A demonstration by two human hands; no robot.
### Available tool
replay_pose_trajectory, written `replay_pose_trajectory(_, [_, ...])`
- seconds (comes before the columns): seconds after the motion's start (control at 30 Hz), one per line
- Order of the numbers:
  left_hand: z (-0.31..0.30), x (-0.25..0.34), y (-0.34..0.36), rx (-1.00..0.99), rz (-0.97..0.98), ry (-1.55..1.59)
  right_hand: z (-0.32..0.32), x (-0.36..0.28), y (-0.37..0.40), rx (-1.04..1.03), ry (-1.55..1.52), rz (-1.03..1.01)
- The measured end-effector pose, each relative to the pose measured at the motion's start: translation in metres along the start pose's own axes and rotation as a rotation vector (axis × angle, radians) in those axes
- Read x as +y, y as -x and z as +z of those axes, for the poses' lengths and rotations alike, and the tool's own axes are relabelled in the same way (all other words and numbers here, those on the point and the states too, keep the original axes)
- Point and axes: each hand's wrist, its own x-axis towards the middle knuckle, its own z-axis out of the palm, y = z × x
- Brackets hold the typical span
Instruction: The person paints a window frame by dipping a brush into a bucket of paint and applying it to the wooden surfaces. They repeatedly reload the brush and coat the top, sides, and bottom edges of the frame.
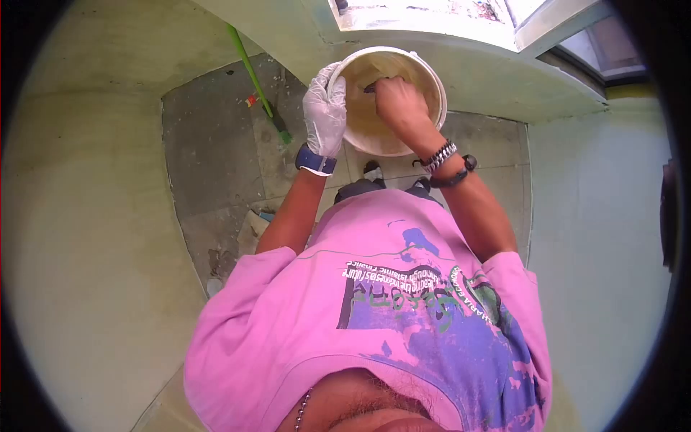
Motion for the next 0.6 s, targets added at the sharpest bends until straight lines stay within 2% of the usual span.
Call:
replay_pose_trajectory(0.1, [-0.002,-0.005,-0.001,-0.014,0.003,0.001,0.022,-0.001,-0.010,0.073,-0.015,0.020])
replay_pose_trajectory(0.13, [-0.005,0.004,0.000,-0.050,0.039,-0.104,0.055,0.022,-0.009,0.294,0.048,-0.252])
replay_pose_trajectory(0.17, [-0.009,0.004,0.002,-0.062,0.005,-0.120,0.056,0.024,0.001,0.202,0.061,-0.287])
replay_pose_trajectory(0.2, [-0.011,0.008,0.003,-0.053,0.053,-0.142,0.046,0.015,0.012,0.141,0.059,-0.105])
replay_pose_trajectory(0.23, [-0.016,0.010,0.004,-0.028,0.017,-0.165,0.032,0.010,0.020,0.096,0.090,-0.076])
replay_pose_trajectory(0.27, [-0.021,-0.009,0.007,0.004,0.045,-0.140,0.026,0.010,0.030,0.174,0.051,-0.145])
replay_pose_trajectory(0.3, [-0.025,0.011,0.010,0.063,-0.214,-0.019,-0.006,0.002,0.054,0.177,-0.172,-0.176])
replay_pose_trajectory(0.33, [-0.033,-0.020,0.009,0.067,-0.145,0.029,-0.017,0.006,0.061,0.039,-0.169,-0.096])
replay_pose_trajectory(0.37, [-0.044,-0.030,0.011,0.103,-0.090,-0.004,-0.051,-0.005,0.081,0.017,-0.236,-0.082])
replay_pose_trajectory(0.4, [-0.055,-0.017,0.016,0.122,-0.073,0.066,-0.074,-0.009,0.097,0.001,-0.341,-0.020])
replay_pose_trajectory(0.43, [-0.064,-0.042,0.013,0.153,-0.068,0.158,-0.098,-0.012,0.102,-0.020,-0.462,0.032])
replay_pose_trajectory(0.5, [-0.087,-0.064,0.010,0.219,0.001,0.003,-0.149,-0.018,0.113,0.082,-0.659,0.013])
replay_pose_trajectory(0.53, [-0.098,-0.060,0.010,0.245,0.007,0.006,-0.172,-0.030,0.117,0.284,-0.570,0.057])
replay_pose_trajectory(0.57, [-0.110,-0.058,0.017,0.269,-0.003,0.001,-0.184,-0.016,0.104,0.497,-0.378,0.020])
replay_pose_trajectory(0.6, [-0.120,-0.052,0.025,0.292,-0.013,-0.005,-0.222,-0.037,0.113,0.634,-0.321,-0.094])
